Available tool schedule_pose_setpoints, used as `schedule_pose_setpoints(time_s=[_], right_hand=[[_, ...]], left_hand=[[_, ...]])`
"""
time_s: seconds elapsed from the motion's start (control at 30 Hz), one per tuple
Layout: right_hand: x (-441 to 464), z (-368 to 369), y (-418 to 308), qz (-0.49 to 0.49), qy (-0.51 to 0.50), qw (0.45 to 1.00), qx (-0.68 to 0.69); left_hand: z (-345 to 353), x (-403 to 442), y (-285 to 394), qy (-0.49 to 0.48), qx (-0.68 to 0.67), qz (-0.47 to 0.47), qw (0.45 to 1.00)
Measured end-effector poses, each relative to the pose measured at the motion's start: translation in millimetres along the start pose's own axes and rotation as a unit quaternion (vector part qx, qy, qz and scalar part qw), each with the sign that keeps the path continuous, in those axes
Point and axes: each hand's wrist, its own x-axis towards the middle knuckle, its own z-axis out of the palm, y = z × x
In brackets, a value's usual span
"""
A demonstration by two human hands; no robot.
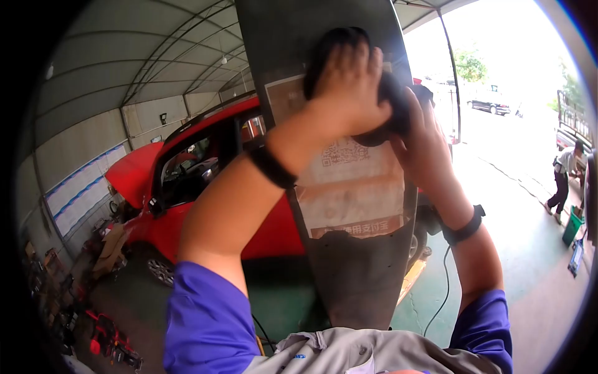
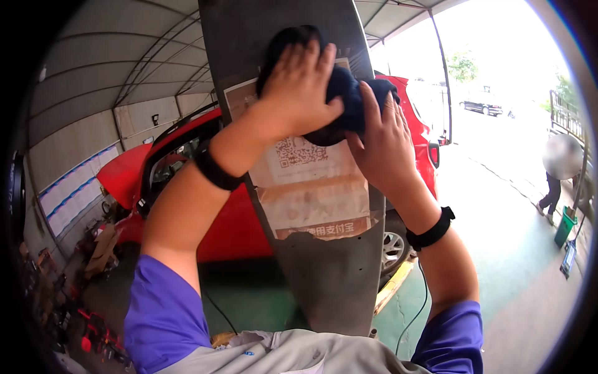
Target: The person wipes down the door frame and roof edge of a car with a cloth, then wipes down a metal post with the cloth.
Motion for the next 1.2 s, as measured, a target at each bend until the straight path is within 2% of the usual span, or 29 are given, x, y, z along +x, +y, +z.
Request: schedule_pose_setpoints(time_s=[0.03, 0.07, 0.1, 0.17, 0.2, 0.23, 0.3, 0.37, 0.4, 0.5, 0.53, 0.63, 0.7, 0.73, 0.77, 0.8, 0.9, 0.93, 0.97, 1.0, 1.03, 1.1, 1.17, 1.2], right_hand=[[-4, -1, 8, 0.017, -0.007, 1.000, 0.018], [-8, 2, 19, -0.040, 0.037, 0.998, 0.044], [-13, 7, 34, -0.020, 0.030, 0.997, 0.066], [-34, 18, 62, 0.027, 0.014, 0.993, 0.114], [-45, 22, 72, 0.024, 0.037, 0.991, 0.127], [-57, 23, 81, 0.068, -0.016, 0.990, 0.120], [-78, 20, 94, 0.155, -0.119, 0.975, 0.109], [-100, 13, 100, 0.151, -0.176, 0.964, 0.128], [-110, 15, 105, 0.142, -0.188, 0.964, 0.125], [-132, 7, 109, 0.156, -0.212, 0.959, 0.107], [-138, 4, 112, 0.135, -0.196, 0.964, 0.121], [-146, 0, 97, 0.170, -0.079, 0.969, 0.162], [-143, -2, 79, 0.166, -0.041, 0.955, 0.243], [-140, -5, 66, 0.210, -0.079, 0.936, 0.270], [-139, -5, 56, 0.253, -0.114, 0.914, 0.296], [-147, 6, 55, 0.234, -0.114, 0.911, 0.320], [-182, 31, 53, 0.277, -0.093, 0.901, 0.320], [-200, 38, 56, 0.299, -0.102, 0.887, 0.337], [-226, 48, 59, 0.272, -0.078, 0.909, 0.305], [-253, 57, 61, 0.271, -0.073, 0.914, 0.293], [-276, 67, 67, 0.270, -0.069, 0.918, 0.282], [-322, 86, 79, 0.333, -0.140, 0.889, 0.280], [-370, 95, 89, 0.406, -0.229, 0.850, 0.245], [-394, 103, 101, 0.422, -0.273, 0.830, 0.242]], left_hand=[[2, 9, 15, -0.008, -0.002, -0.001, 1.000], [0, 18, 30, -0.060, -0.026, -0.016, 0.998], [-14, 26, 42, -0.142, -0.001, 0.024, 0.990], [4, 37, 65, -0.200, -0.019, 0.043, 0.979], [8, 38, 78, -0.226, -0.024, 0.060, 0.972], [32, 30, 93, -0.158, 0.003, 0.080, 0.984], [53, 16, 119, -0.171, 0.037, 0.113, 0.978], [59, 0, 143, -0.214, 0.023, 0.123, 0.969], [46, -4, 148, -0.269, 0.001, 0.140, 0.953], [33, -27, 162, -0.269, 0.035, 0.163, 0.949], [35, -40, 161, -0.136, 0.051, 0.171, 0.975], [35, -35, 152, -0.066, 0.041, 0.127, 0.989], [30, -26, 146, -0.087, 0.014, 0.054, 0.995], [33, -24, 144, -0.093, -0.008, 0.033, 0.995], [43, -30, 143, -0.068, -0.011, 0.059, 0.996], [54, -37, 152, -0.081, -0.002, 0.085, 0.993], [78, -80, 189, -0.153, -0.015, 0.138, 0.979], [80, -96, 202, -0.195, -0.079, 0.119, 0.970], [90, -124, 219, -0.100, -0.068, 0.101, 0.987], [86, -146, 232, -0.173, -0.044, 0.149, 0.973], [96, -172, 249, -0.211, -0.094, 0.134, 0.964], [92, -214, 270, -0.269, -0.141, 0.163, 0.939], [97, -252, 291, -0.320, -0.182, 0.151, 0.918], [104, -277, 301, -0.333, -0.243, 0.125, 0.903]])
